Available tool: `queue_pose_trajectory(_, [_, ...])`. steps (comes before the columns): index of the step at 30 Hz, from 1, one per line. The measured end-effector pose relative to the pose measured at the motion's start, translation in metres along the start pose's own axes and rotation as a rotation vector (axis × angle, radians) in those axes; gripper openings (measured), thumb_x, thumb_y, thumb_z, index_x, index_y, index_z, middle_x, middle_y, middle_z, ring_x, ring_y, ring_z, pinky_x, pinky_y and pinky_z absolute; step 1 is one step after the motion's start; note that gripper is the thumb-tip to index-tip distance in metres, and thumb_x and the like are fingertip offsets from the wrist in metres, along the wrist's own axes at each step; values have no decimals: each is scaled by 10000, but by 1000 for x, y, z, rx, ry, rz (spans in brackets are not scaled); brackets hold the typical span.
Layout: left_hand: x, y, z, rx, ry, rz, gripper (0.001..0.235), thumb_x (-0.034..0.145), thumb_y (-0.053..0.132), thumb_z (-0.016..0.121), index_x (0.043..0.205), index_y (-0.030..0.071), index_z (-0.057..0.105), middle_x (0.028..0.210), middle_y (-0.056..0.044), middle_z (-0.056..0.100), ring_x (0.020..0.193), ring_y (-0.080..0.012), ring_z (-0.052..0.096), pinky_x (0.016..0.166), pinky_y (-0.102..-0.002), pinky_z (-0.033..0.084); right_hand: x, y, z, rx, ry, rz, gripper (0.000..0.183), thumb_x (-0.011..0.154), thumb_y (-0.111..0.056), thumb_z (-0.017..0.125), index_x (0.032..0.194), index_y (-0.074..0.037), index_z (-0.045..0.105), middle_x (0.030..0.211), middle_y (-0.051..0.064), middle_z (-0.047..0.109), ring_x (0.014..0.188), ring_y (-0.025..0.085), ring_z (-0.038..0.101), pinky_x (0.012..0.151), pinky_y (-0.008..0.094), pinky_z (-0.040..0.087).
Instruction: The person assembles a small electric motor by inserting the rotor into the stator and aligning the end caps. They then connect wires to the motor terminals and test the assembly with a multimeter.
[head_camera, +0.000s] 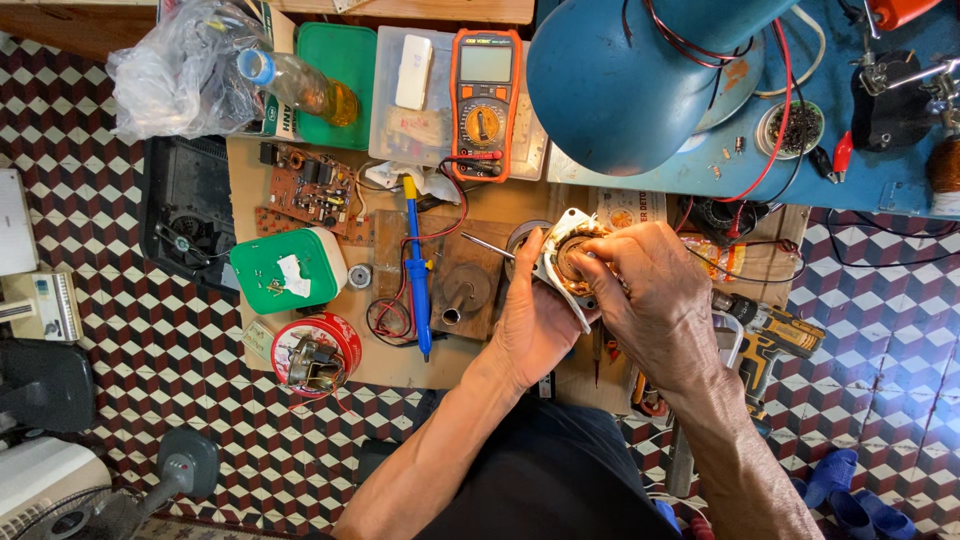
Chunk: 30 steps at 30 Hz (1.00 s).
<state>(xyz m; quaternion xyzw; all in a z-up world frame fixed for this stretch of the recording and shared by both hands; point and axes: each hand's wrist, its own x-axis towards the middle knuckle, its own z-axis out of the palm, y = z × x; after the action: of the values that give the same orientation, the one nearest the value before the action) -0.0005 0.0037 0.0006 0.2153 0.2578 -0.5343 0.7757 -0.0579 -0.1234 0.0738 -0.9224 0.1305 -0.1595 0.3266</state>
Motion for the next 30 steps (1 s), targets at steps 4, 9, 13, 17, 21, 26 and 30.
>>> queue_pose_trajectory(4, [-6, 0, 2, 38, 4, -16, 621, 962, 639, 581, 1358, 161, 592, 1287, -20, 650, 1166, -172, 619, 1038, -428, 498, -3, 0, -5, 1, -13, -21, 300, 871, -190, 824, 1080, -29, 681, 987, 104, 663, 917, 256, 657, 786, 371, 560])
queue_pose_trajectory(9, [-27, 9, 1, -2, -223, -92, 741, 999, 669, 532, 1466, 94, 537, 1367, -163, 626, 1211, -284, 642, 1082, -456, 521, -28, 3, -33, 215, 92, 393, 354, 1034, -298, 646, 1286, -52, 675, 1096, 82, 695, 979, 175, 673, 835, 312, 586])
queue_pose_trajectory(13, [-44, 17, -7, 28, -395, -118, 802, 1018, 691, 480, 1515, 61, 479, 1441, -277, 585, 1278, -353, 625, 1113, -485, 531, -43, 5, -35, 413, 46, 653, 567, 1064, -519, 455, 1322, -56, 655, 1190, 100, 726, 1089, 189, 694, 953, 352, 552])
queue_pose_trajectory(17, [-55, 22, -18, 17, -379, -145, 891, 987, 723, 451, 1497, -5, 497, 1445, -266, 575, 1238, -373, 657, 1077, -480, 551, -62, -11, -25, 570, -158, 580, 714, 1005, -618, 406, 1364, -33, 605, 1229, 139, 722, 1161, 224, 662, 1003, 389, 487])
queue_pose_trajectory(21, [-67, 26, -30, 10, -403, -143, 912, 1017, 720, 454, 1490, -56, 527, 1444, -293, 590, 1124, -389, 695, 1012, -465, 573, -76, -36, -21, 613, -118, 667, 711, 993, -641, 382, 1352, -77, 622, 1148, 121, 777, 1140, 209, 717, 997, 354, 539])
queue_pose_trajectory(26, [-83, 27, -36, 39, -388, -157, 933, 980, 759, 478, 1450, -43, 565, 1359, -274, 635, 1089, -379, 700, 999, -462, 584, -82, -54, -22, 546, -134, 589, 668, 1001, -608, 408, 1334, -80, 647, 1270, 104, 685, 1195, 206, 678, 982, 359, 526])
queue_pose_trajectory(30, [-93, 23, -33, 38, -251, -175, 829, 963, 747, 501, 1405, 51, 597, 1315, -178, 668, 1143, -317, 692, 994, -460, 584, -92, -65, -18, 581, -132, 600, 611, 978, -542, 517, 1363, -79, 624, 1289, 99, 695, 1196, 213, 678, 974, 357, 521])
